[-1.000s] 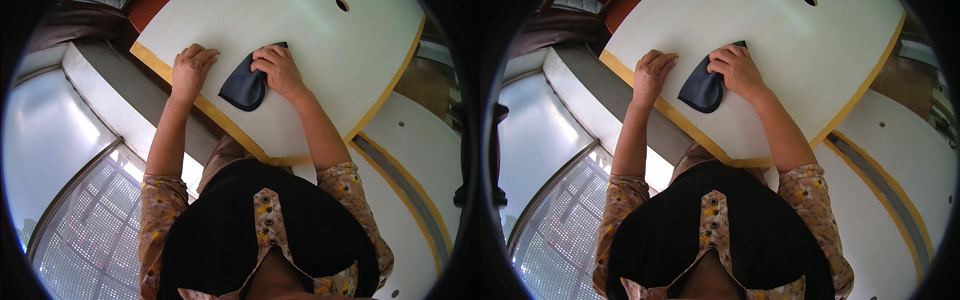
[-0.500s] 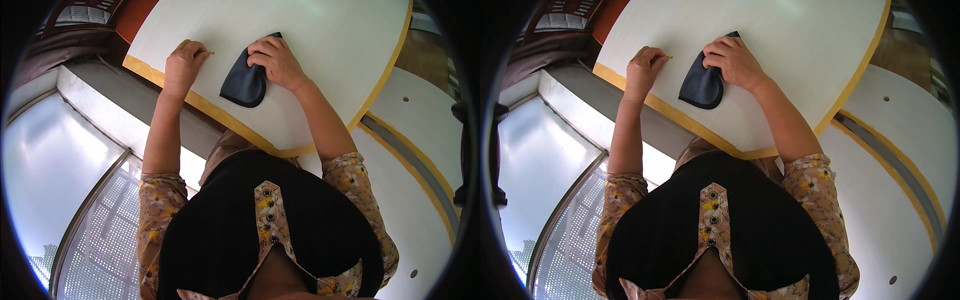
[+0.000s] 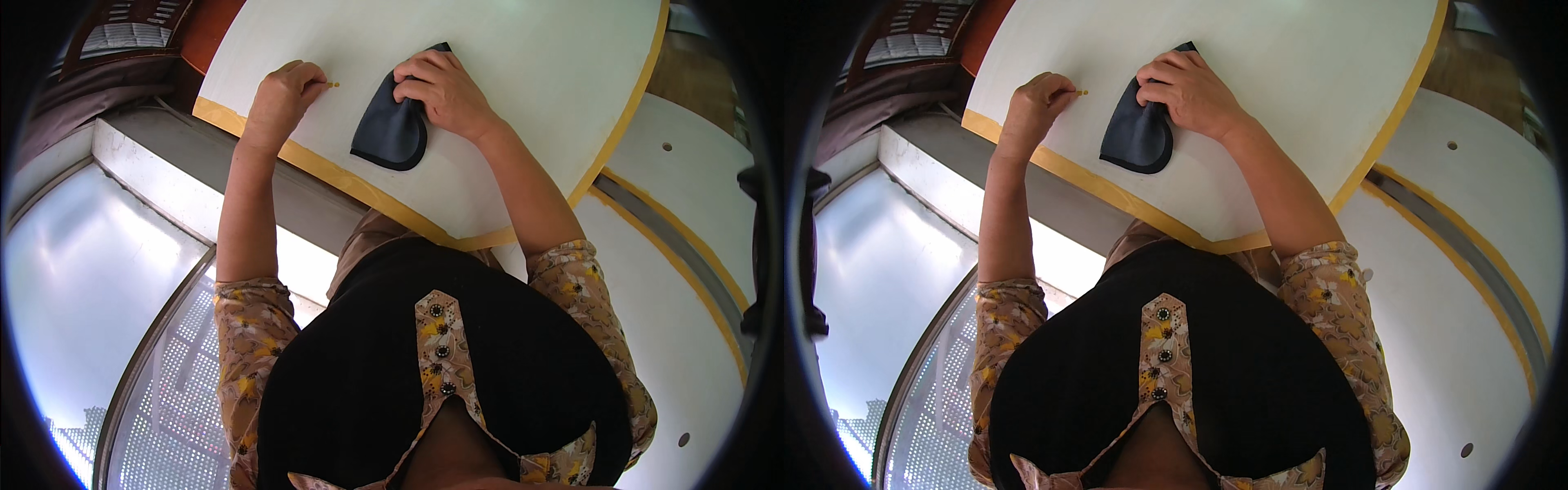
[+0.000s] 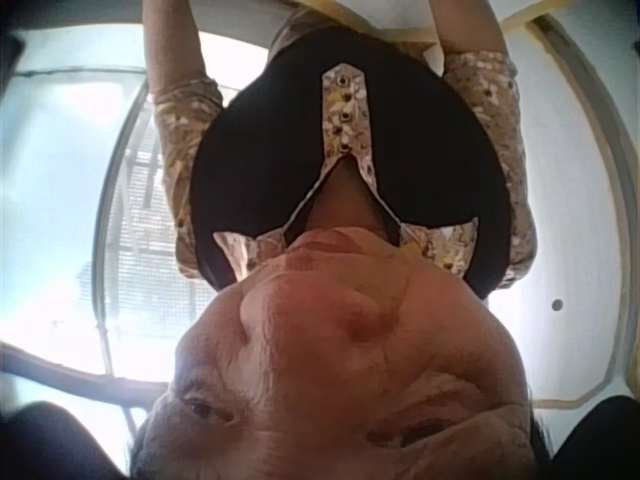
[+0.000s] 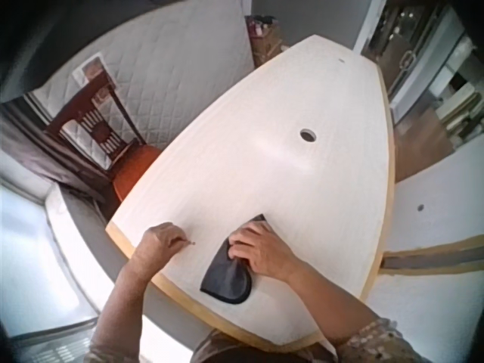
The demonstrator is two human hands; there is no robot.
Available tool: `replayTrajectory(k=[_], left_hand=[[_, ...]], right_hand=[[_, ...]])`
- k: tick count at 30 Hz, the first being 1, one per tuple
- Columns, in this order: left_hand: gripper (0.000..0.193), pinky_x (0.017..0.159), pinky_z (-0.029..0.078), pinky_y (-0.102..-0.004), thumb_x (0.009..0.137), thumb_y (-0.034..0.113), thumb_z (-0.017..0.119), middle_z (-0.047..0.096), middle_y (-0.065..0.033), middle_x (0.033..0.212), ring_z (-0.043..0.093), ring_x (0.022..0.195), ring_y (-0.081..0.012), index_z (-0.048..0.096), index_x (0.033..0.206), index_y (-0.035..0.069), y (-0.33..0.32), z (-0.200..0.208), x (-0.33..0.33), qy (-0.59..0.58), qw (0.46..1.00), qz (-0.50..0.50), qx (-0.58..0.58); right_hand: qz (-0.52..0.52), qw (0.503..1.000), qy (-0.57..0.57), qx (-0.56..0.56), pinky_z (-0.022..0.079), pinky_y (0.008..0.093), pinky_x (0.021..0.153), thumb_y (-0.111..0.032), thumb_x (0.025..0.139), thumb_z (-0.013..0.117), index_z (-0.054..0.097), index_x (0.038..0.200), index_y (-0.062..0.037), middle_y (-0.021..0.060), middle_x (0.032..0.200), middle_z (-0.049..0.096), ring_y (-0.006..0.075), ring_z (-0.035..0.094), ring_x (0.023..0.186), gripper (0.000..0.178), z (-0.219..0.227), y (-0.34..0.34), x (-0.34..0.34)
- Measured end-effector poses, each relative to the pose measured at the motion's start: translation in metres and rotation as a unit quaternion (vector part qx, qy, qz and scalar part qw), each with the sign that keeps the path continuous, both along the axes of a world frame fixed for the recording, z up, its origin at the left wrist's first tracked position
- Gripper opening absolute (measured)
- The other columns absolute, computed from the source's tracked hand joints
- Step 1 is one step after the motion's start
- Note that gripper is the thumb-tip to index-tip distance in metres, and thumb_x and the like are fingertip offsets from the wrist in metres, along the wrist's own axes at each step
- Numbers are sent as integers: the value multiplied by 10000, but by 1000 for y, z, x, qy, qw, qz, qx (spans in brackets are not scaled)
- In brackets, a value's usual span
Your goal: The person sands the surface and edges of a white-painted wooden board using a sanding block. They move the block back and forth across the flat surface and along the perimeter, working methodically around the board.
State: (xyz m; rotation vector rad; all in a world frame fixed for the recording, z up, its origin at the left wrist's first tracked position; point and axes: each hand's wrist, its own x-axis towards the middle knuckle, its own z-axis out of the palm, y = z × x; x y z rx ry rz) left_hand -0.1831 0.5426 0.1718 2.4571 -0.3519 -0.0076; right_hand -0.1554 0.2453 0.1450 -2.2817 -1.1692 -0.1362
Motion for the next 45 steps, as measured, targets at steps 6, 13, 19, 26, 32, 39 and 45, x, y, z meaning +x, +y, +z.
replayTrajectory(k=[6,13,19,26,32,39,45], left_hand=[[80,676,570,-349,877,19,742,690,-105,854,690,731,-288,664,891,26,-2,-5,-3,-36,999,-24,14],[77,666,585,-343,876,3,714,690,-100,874,694,719,-279,664,881,61,-3,-21,-7,-132,987,89,30],[75,716,583,-398,971,58,689,709,-130,939,704,795,-312,707,1044,52,-17,-2,-34,-91,987,129,-13],[567,955,480,-410,842,217,783,627,-47,1269,593,1148,-269,632,1379,118,-89,-2,-107,-58,989,71,118],[572,1015,464,-428,860,249,777,623,-58,1306,579,1210,-282,623,1402,148,-65,-8,-97,-77,981,97,152],[520,996,471,-434,898,249,738,620,-21,1278,580,1190,-272,633,1404,193,-24,-26,-18,-172,962,105,185],[483,916,479,-444,877,160,734,624,-99,1184,589,1084,-318,663,1353,116,-32,-15,-96,-108,983,31,146]], right_hand=[[1,1000,1,14,459,357,1012,32,811,670,704,896,-191,-88,1136,654,175,591,1160,240,-1,0,0],[8,1000,3,25,458,369,1012,87,793,648,694,909,-159,-65,1143,654,193,601,1129,275,-2,0,0],[-67,998,-13,16,459,381,1003,90,814,642,733,1027,-181,-51,1210,648,212,588,1160,357,-12,5,7],[-77,997,20,-4,436,441,1045,-4,831,680,731,1193,-212,2,1305,605,276,545,1234,420,-2,21,-47],[-96,994,-19,-49,443,422,1026,-144,862,716,693,1302,-193,-14,1349,582,236,516,1277,443,-2,38,-68],[-150,986,-69,-35,434,433,1033,-167,887,703,696,1325,-180,-9,1371,584,237,519,1277,438,-15,86,5],[-64,997,-9,-53,432,435,1041,-173,909,685,673,1363,-181,3,1373,561,249,501,1274,454,-3,52,-67]])
